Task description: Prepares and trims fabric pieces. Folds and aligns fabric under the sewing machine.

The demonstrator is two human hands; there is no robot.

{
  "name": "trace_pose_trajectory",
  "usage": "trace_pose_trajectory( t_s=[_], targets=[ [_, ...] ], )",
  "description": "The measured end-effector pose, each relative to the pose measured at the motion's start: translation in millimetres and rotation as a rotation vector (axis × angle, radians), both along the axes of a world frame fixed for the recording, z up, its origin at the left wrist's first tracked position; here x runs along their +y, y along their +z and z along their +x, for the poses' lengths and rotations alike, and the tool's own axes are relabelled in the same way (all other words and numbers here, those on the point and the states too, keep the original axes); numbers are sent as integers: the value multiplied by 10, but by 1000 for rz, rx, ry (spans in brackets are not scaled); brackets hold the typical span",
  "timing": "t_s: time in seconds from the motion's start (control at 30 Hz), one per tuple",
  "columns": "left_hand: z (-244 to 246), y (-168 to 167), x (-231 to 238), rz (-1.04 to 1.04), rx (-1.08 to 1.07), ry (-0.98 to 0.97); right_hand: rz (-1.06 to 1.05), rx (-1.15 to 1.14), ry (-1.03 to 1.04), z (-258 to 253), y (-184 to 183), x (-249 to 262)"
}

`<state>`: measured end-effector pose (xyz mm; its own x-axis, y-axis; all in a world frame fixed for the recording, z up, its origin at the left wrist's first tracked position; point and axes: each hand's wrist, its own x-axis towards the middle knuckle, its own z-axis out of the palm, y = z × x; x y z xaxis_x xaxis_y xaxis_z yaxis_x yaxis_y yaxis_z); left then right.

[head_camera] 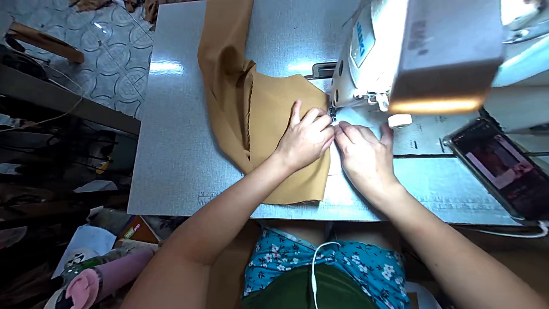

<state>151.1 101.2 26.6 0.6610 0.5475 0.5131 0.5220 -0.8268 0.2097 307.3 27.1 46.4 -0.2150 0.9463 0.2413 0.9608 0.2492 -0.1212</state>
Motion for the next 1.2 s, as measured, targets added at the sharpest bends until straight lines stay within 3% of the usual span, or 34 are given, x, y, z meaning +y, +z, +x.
trace_pose_trajectory(
  t_s=[0.17, 0.33, 0.53, 0.7, 0.93, 1.1, 1.2],
  targets=[
    [-16, -15, 200, 164, 3, -98, -9, 87, 62, 120, -31, 180],
    [-68, 220, -88, -153, 149, -98, -172, 257, 129, 435, 49, 49],
    [-244, 40, -364, -164, 40, -266, 11, 307, 230, 680, -188, -309],
    [-263, 35, -373, -144, 50, -272, 99, 188, 262, 854, -176, -309],
    [-258, 30, -384, -154, 49, -265, -68, 635, -6, 492, 20, 44],
    [-255, 14, -388, -137, 32, -264, -209, 504, -129, 165, -19, 341],
    [-255, 8, -406, -128, 14, -250, -143, 422, -179, 80, -57, 297]
  ],
)
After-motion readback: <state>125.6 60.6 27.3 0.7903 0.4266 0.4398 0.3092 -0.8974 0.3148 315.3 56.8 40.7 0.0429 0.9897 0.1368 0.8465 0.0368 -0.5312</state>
